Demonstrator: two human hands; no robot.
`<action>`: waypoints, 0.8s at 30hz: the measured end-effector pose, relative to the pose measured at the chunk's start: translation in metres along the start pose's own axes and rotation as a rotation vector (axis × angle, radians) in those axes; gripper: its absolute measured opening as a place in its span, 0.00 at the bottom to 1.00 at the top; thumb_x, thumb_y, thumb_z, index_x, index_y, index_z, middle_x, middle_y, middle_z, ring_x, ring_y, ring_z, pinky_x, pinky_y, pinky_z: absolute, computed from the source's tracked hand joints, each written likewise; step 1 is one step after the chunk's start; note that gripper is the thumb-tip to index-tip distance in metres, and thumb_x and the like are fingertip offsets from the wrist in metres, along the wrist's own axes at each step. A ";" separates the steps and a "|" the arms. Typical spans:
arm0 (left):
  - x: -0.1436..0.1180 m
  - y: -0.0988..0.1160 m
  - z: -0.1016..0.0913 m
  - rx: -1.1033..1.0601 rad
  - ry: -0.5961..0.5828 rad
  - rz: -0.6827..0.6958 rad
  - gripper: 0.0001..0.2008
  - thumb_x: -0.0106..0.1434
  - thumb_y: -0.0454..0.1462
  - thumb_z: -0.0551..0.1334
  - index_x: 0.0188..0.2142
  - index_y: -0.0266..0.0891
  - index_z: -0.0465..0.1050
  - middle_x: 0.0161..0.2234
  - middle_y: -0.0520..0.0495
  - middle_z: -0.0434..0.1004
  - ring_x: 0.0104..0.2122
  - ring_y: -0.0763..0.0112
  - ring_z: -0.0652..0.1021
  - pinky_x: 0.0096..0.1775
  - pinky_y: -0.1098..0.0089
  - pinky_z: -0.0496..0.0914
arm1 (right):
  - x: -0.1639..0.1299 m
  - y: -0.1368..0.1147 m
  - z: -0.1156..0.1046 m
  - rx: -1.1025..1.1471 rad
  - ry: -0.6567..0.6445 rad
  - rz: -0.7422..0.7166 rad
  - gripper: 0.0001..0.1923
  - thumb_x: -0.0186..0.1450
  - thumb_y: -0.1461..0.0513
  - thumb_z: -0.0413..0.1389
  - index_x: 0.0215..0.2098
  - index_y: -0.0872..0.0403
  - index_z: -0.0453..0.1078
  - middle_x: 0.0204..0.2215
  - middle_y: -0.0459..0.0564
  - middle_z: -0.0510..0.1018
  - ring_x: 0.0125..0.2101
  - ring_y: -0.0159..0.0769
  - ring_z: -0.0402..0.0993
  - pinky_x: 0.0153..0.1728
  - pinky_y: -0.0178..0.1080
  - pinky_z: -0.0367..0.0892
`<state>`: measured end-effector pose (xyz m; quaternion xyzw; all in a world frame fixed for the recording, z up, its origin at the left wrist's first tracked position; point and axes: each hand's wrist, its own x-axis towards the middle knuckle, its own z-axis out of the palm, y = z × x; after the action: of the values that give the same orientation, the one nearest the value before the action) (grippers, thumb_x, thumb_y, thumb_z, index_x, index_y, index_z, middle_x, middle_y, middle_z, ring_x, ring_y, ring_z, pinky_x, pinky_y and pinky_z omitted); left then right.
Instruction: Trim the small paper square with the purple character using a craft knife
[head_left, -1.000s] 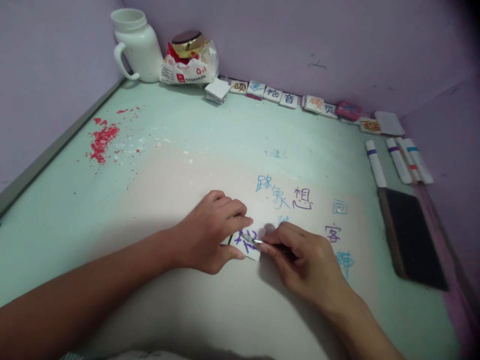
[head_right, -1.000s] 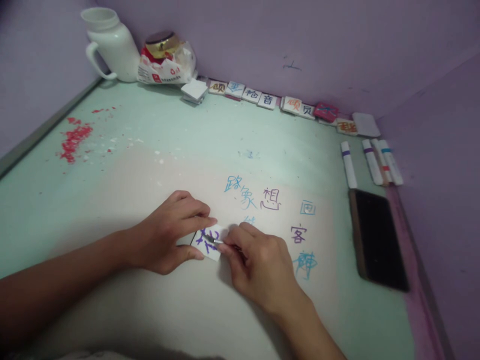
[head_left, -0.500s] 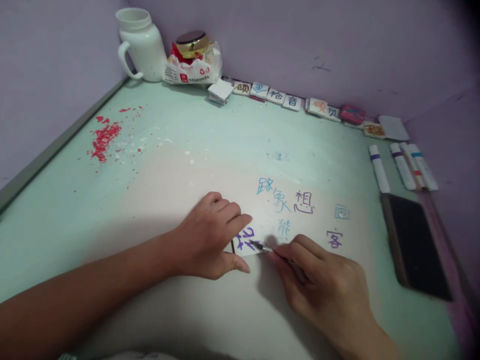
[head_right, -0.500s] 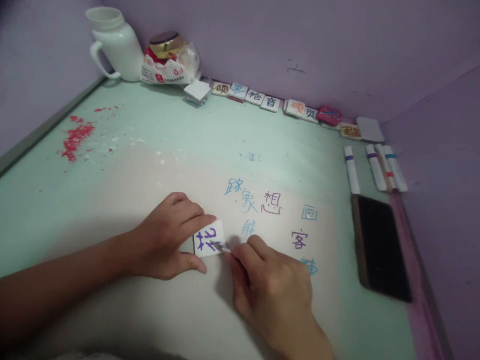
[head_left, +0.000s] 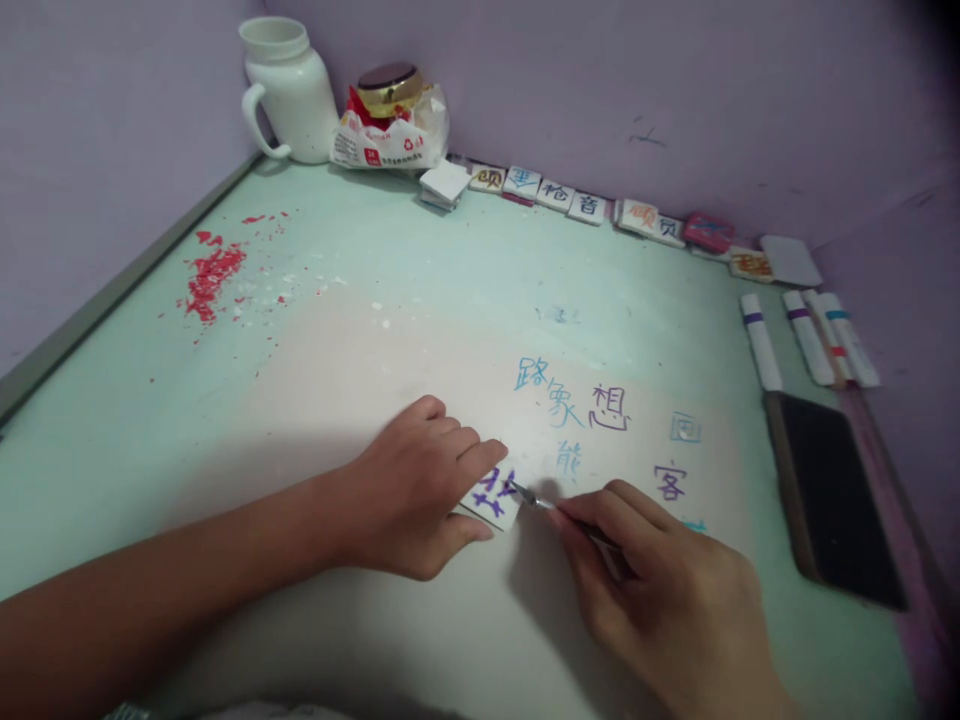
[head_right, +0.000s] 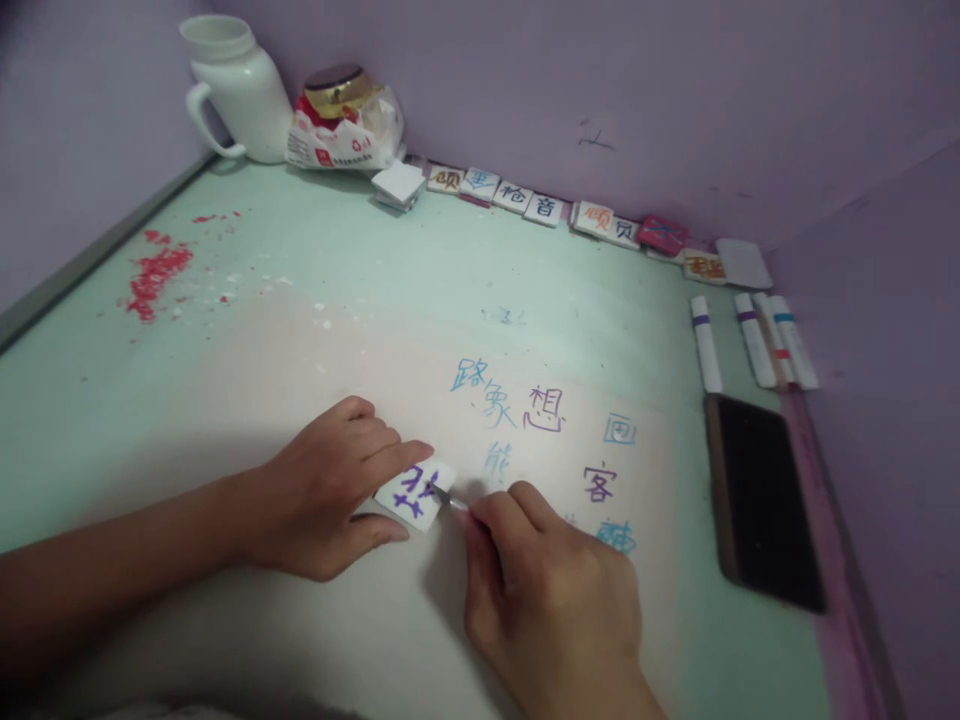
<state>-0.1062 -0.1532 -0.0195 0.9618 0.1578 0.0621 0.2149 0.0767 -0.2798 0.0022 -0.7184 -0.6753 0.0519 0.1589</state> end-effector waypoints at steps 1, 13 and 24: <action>0.000 0.001 0.000 -0.005 -0.009 -0.017 0.18 0.59 0.43 0.63 0.44 0.34 0.68 0.31 0.45 0.73 0.31 0.60 0.72 0.39 0.60 0.60 | -0.001 0.000 -0.001 -0.005 0.004 -0.014 0.13 0.67 0.57 0.50 0.28 0.50 0.73 0.19 0.40 0.72 0.12 0.27 0.65 0.14 0.34 0.52; -0.004 0.006 0.009 0.048 0.118 -0.097 0.20 0.57 0.47 0.64 0.40 0.34 0.68 0.36 0.41 0.72 0.35 0.56 0.72 0.35 0.60 0.61 | -0.003 -0.013 0.003 -0.183 0.028 -0.045 0.16 0.68 0.58 0.47 0.28 0.49 0.73 0.19 0.41 0.73 0.13 0.29 0.66 0.15 0.38 0.51; -0.002 0.012 0.010 0.123 0.134 -0.130 0.22 0.56 0.52 0.65 0.36 0.35 0.68 0.30 0.43 0.71 0.29 0.58 0.72 0.32 0.62 0.60 | -0.004 -0.018 0.007 -0.219 0.054 -0.028 0.16 0.68 0.59 0.47 0.29 0.49 0.75 0.19 0.42 0.73 0.13 0.29 0.66 0.16 0.38 0.50</action>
<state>-0.1024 -0.1683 -0.0236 0.9546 0.2373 0.1022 0.1479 0.0571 -0.2823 0.0003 -0.7232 -0.6822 -0.0438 0.0980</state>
